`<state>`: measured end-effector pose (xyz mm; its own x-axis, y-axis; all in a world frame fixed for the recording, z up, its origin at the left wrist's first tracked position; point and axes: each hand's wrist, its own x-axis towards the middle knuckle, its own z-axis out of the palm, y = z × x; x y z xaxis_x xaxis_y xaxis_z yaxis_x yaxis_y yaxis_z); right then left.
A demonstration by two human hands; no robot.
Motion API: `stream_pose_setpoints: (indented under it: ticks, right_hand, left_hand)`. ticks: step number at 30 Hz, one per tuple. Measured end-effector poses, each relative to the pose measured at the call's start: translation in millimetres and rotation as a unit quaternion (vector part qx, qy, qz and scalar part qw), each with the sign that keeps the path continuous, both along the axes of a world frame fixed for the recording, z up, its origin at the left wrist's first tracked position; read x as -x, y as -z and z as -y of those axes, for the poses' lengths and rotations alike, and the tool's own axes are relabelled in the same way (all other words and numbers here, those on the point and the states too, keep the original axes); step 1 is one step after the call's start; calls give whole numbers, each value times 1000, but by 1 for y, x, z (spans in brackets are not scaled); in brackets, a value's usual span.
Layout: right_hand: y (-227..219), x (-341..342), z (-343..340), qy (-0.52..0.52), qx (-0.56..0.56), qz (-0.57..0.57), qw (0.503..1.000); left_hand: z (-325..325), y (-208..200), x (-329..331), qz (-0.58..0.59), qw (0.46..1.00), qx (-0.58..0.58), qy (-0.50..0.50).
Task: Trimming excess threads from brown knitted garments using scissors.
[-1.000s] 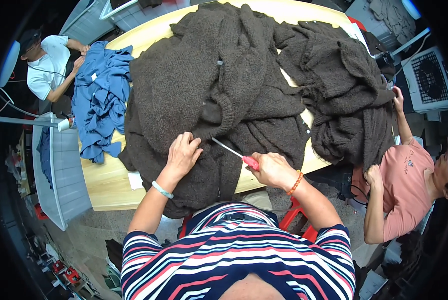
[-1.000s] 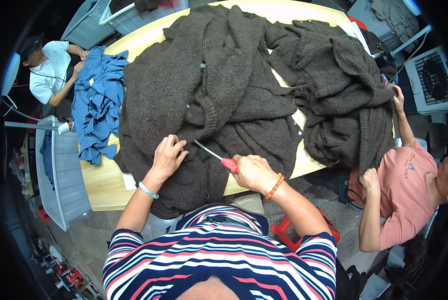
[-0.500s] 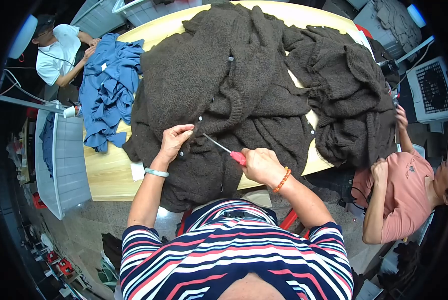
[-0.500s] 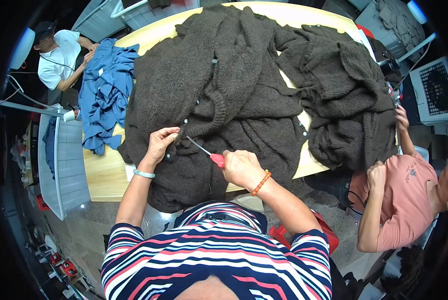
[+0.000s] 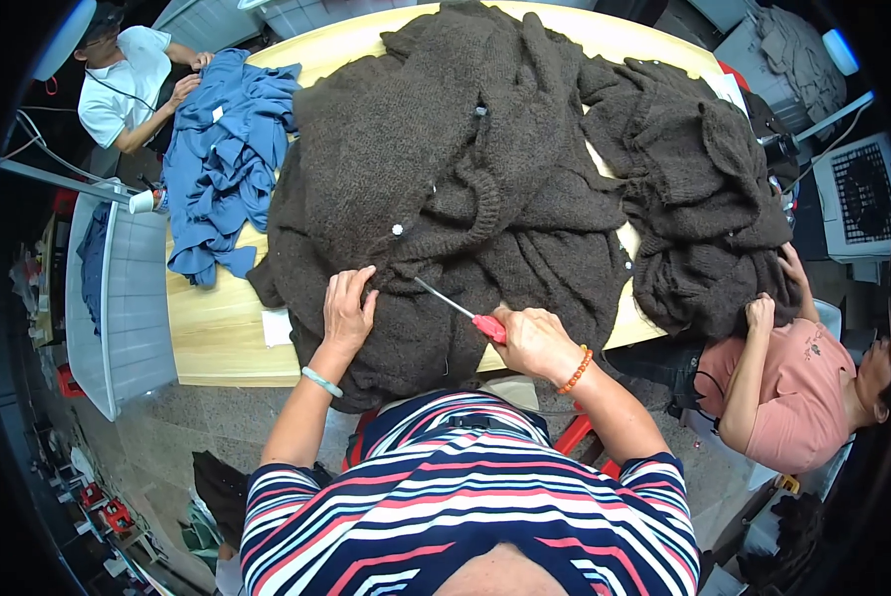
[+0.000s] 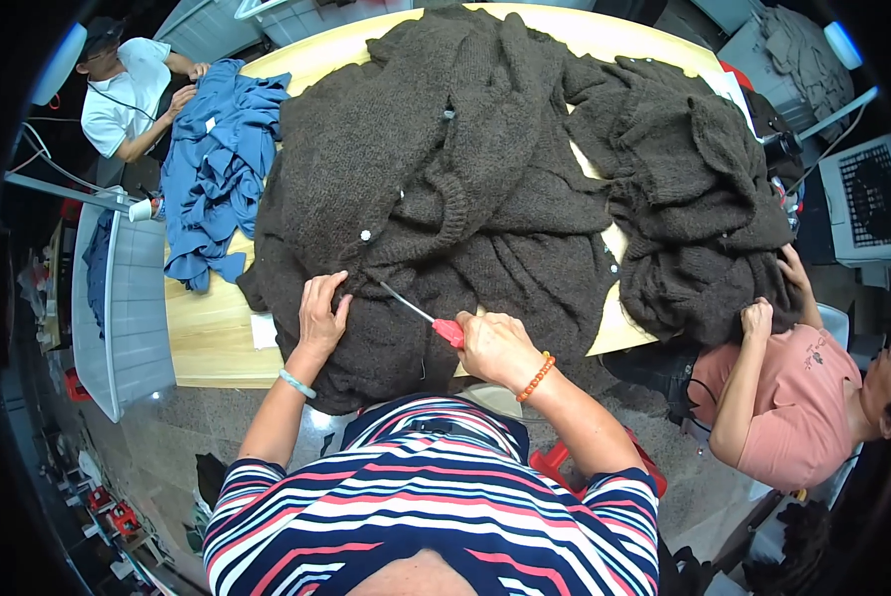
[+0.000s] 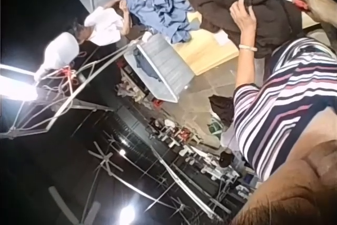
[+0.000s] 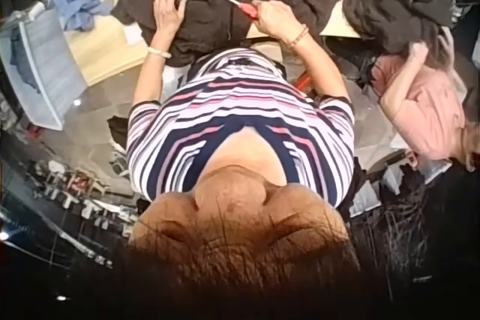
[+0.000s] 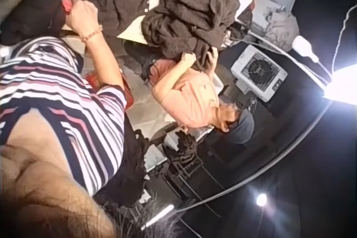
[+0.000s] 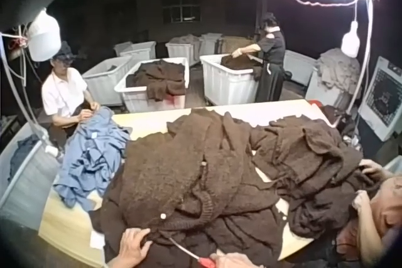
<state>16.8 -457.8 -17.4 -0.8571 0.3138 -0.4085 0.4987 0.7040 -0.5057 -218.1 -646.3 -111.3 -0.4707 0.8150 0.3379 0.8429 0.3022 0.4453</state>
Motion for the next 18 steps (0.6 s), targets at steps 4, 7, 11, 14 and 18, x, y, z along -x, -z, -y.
stream_pose_setpoints:
  ticks: [4, 7, 11, 14, 18]
  right_hand:
    - [0, 2, 14, -35, -21, -33, 999]
    - [2, 4, 27, -99, -23, -54, 993]
    - [0, 12, 27, -57, -33, -11, 998]
    - [-5, 10, 29, -93, -11, -17, 995]
    - [2, 5, 23, -41, -25, -20, 999]
  left_hand:
    - [-6, 9, 2, 121, 990, -77, -17]
    - [-8, 0, 0, 194, 978, -69, -30]
    - [-9, 6, -9, 335, 937, -97, -18]
    - [-3, 13, -10, 468, 877, -109, -25]
    - [10, 9, -22, 563, 817, -121, 29]
